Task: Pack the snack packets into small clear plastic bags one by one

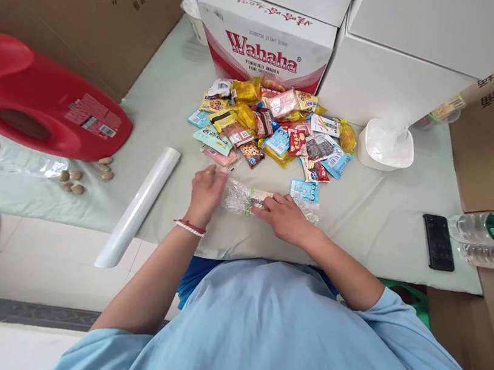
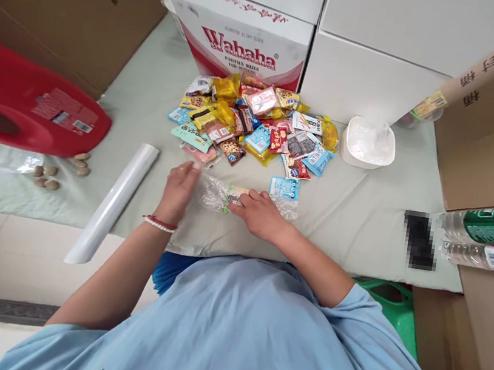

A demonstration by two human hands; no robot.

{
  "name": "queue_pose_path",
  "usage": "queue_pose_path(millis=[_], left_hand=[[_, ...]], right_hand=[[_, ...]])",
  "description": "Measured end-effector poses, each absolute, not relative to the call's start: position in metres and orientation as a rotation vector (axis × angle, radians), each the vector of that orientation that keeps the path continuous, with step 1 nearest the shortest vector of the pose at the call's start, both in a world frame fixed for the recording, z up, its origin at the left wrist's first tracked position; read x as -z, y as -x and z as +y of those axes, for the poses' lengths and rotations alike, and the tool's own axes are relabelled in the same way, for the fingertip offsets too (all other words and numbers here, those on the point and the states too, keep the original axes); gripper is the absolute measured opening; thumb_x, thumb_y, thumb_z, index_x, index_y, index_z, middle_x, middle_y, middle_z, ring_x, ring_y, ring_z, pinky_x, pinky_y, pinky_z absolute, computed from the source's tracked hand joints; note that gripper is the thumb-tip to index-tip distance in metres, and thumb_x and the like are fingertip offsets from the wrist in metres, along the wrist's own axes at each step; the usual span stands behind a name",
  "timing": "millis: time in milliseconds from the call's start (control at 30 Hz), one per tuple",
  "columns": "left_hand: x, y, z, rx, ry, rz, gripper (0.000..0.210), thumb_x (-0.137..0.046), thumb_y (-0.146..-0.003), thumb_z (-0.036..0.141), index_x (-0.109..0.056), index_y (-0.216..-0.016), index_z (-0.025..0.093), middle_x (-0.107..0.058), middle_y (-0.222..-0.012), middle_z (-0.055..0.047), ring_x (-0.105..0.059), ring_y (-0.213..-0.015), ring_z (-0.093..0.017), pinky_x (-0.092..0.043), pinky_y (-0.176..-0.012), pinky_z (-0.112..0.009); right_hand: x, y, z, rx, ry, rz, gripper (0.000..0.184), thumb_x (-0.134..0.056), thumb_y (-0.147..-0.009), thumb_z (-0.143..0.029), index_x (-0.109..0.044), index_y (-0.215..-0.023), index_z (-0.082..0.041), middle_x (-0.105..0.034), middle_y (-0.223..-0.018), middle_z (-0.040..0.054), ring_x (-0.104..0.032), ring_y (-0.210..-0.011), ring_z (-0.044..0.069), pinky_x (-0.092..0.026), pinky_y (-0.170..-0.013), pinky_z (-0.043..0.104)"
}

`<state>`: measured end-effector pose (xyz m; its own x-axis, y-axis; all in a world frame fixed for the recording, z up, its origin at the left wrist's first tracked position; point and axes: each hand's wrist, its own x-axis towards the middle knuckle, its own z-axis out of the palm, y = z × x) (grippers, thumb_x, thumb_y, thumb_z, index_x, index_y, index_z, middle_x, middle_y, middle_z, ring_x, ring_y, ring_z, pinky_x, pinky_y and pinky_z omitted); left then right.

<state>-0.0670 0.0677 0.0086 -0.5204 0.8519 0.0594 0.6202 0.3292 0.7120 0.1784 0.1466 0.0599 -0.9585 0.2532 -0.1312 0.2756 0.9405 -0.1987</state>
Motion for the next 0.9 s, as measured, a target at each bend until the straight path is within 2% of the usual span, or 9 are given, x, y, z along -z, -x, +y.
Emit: queue_pose_path(millis=[100, 167, 300, 400, 467, 600, 700, 800, 900], left_hand=[[-0.008, 0.053, 0.074, -0.852, -1.352, 2.286, 0.040, -0.074, -0.076, 0.054, -0.069, -0.095, 0.020, -0.060, -0.135, -0.016, -0.043, -0.140, -0.040, -0.033, -0.119, -0.059], [-0.013, 0.044, 0.070, -0.824, -1.357, 2.273, 0.032, -0.079, -0.069, 0.047, -0.067, -0.082, 0.020, -0.060, -0.132, -0.014, -0.046, -0.136, -0.038, -0.036, -0.117, -0.058], [-0.033, 0.031, 0.058, -0.891, -1.253, 2.219, 0.018, -0.069, -0.076, 0.038, -0.062, -0.078, 0.021, -0.066, -0.094, -0.004, -0.063, -0.087, -0.021, -0.055, -0.086, -0.040], [-0.048, 0.012, 0.061, -0.919, -1.186, 2.081, 0.014, -0.066, -0.080, 0.035, -0.061, -0.079, 0.022, -0.061, -0.069, 0.003, -0.057, -0.063, -0.015, -0.051, -0.066, -0.030], [-0.052, -0.005, 0.065, -0.925, -1.201, 1.997, 0.012, -0.063, -0.084, 0.032, -0.066, -0.084, 0.021, -0.066, -0.074, 0.001, -0.062, -0.067, -0.016, -0.052, -0.068, -0.030], [-0.047, -0.033, 0.068, -0.841, -1.494, 1.951, 0.029, -0.048, -0.091, 0.020, -0.074, -0.103, 0.017, -0.071, -0.106, -0.010, -0.068, -0.097, -0.022, -0.056, -0.092, -0.037], [-0.040, -0.046, 0.060, -0.662, -1.834, 1.994, 0.035, -0.047, -0.089, 0.013, -0.072, -0.114, 0.011, -0.067, -0.117, -0.016, -0.061, -0.109, -0.027, -0.053, -0.100, -0.043], [-0.037, -0.056, 0.051, -0.452, -2.047, 2.061, 0.043, -0.047, -0.091, 0.010, -0.063, -0.130, 0.003, -0.062, -0.130, -0.022, -0.056, -0.113, -0.031, -0.051, -0.102, -0.046], [-0.037, -0.062, 0.044, -0.299, -2.119, 2.126, 0.047, -0.047, -0.095, 0.011, -0.057, -0.139, 0.002, -0.060, -0.136, -0.023, -0.054, -0.118, -0.032, -0.050, -0.101, -0.045]], right_hand=[[-0.061, -0.181, 0.147, 0.398, -0.456, 2.982, 0.050, -0.046, -0.101, -0.012, -0.059, -0.147, -0.029, -0.061, -0.114, 0.0125, -0.045, -0.104, 0.029, -0.036, -0.082, 0.039], [-0.061, -0.185, 0.149, 0.510, -0.479, 2.978, 0.050, -0.050, -0.100, -0.014, -0.059, -0.147, -0.029, -0.061, -0.117, 0.0116, -0.045, -0.105, 0.028, -0.037, -0.085, 0.039], [-0.062, -0.193, 0.153, 0.731, -0.476, 2.979, 0.050, -0.059, -0.095, -0.017, -0.062, -0.144, -0.028, -0.060, -0.124, 0.0109, -0.045, -0.108, 0.027, -0.039, -0.090, 0.039], [-0.062, -0.191, 0.153, 0.752, -0.459, 2.974, 0.048, -0.057, -0.096, -0.016, -0.065, -0.141, -0.027, -0.062, -0.120, 0.0109, -0.046, -0.105, 0.027, -0.040, -0.090, 0.039], [-0.061, -0.189, 0.153, 0.769, -0.466, 2.978, 0.044, -0.056, -0.095, -0.014, -0.069, -0.135, -0.025, -0.064, -0.117, 0.0112, -0.048, -0.103, 0.027, -0.041, -0.090, 0.040], [-0.056, -0.199, 0.162, 1.083, -0.411, 3.036, 0.034, -0.057, -0.089, -0.009, -0.076, -0.116, -0.020, -0.069, -0.113, 0.0105, -0.055, -0.105, 0.025, -0.044, -0.095, 0.039], [-0.057, -0.217, 0.178, 1.355, -0.833, 3.103, 0.032, -0.049, -0.095, -0.012, -0.075, -0.112, -0.022, -0.072, -0.108, 0.0065, -0.062, -0.101, 0.022, -0.047, -0.092, 0.035], [-0.060, -0.231, 0.189, 1.045, -1.547, 3.001, 0.028, -0.051, -0.101, -0.028, -0.073, -0.117, -0.022, -0.071, -0.110, 0.0098, -0.060, -0.104, 0.026, -0.046, -0.093, 0.038], [-0.058, -0.238, 0.185, 0.736, -1.587, 2.729, 0.036, -0.068, -0.094, -0.046, -0.073, -0.117, -0.019, -0.068, -0.107, 0.0136, -0.055, -0.106, 0.032, -0.044, -0.093, 0.042]])
